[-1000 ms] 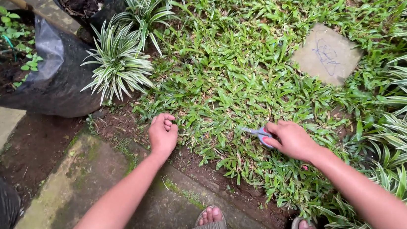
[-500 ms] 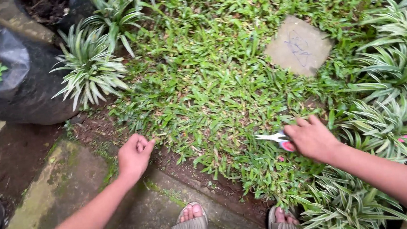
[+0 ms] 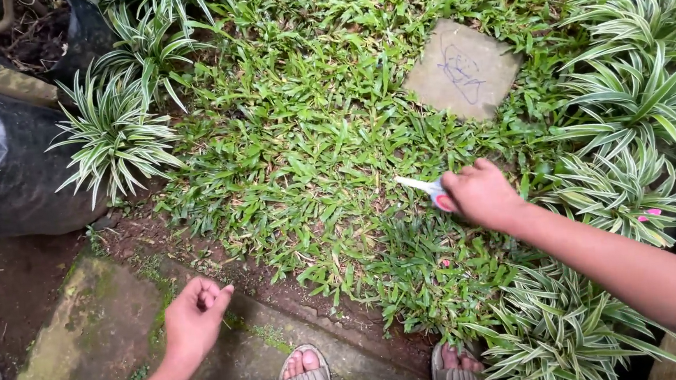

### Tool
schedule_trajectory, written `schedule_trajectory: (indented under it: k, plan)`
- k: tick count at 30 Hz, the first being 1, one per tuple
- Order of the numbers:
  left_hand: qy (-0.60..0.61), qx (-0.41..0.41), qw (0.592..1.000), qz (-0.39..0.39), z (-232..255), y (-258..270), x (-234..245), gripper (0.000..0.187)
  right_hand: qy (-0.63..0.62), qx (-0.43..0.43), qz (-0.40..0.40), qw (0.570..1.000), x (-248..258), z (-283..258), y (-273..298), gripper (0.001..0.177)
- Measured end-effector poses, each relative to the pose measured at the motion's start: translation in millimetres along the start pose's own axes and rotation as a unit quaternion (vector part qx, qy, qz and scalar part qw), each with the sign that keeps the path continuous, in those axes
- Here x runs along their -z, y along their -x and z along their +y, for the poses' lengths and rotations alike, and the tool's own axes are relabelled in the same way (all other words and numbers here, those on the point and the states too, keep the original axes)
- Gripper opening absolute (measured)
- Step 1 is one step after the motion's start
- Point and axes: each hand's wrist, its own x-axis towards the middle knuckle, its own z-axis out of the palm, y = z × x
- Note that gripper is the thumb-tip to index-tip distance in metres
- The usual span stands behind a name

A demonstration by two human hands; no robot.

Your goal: The person uses scissors to trim grass and weeds along the edge of a garden bed. They repeatedly cut small sections of grass near the border, holding the grass with one hand while cutting with the other. The trimmed grass remains on the ground.

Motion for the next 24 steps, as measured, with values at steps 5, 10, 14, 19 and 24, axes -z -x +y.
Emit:
schedule_trajectory:
  k: [5,10,14,19,24]
  plan:
    - [0.054,0.001,0.998,0.042,17.6,5.1,35.6,0.034,0.120,-0.059,0.014,0.991,-16.0,16.0,17.6,0.061]
    - [-0.006,0.001,0.996,0.090,30.3,-16.9,36.7,0.026,0.044,-0.059,-0.056,0.996,-5.1,0.8,22.0,0.067]
    - [-0.035,-0.080,0.995,0.042,34.4,-37.6,-5.4,0.003,-0.014,-0.045,-0.111,0.993,-10.5,-13.2,3.2,0.053]
    - [-0.069,-0.134,0.986,-0.073,96.0,-30.8,-94.4,0.014,-0.251,-0.083,-0.071,0.962,-14.2,-24.8,-9.6,0.035]
    - [-0.178,-0.169,0.961,-0.126,146.2,-25.5,-166.8,0.030,-0.350,-0.140,-0.002,0.926,-9.2,-14.3,-5.3,0.028]
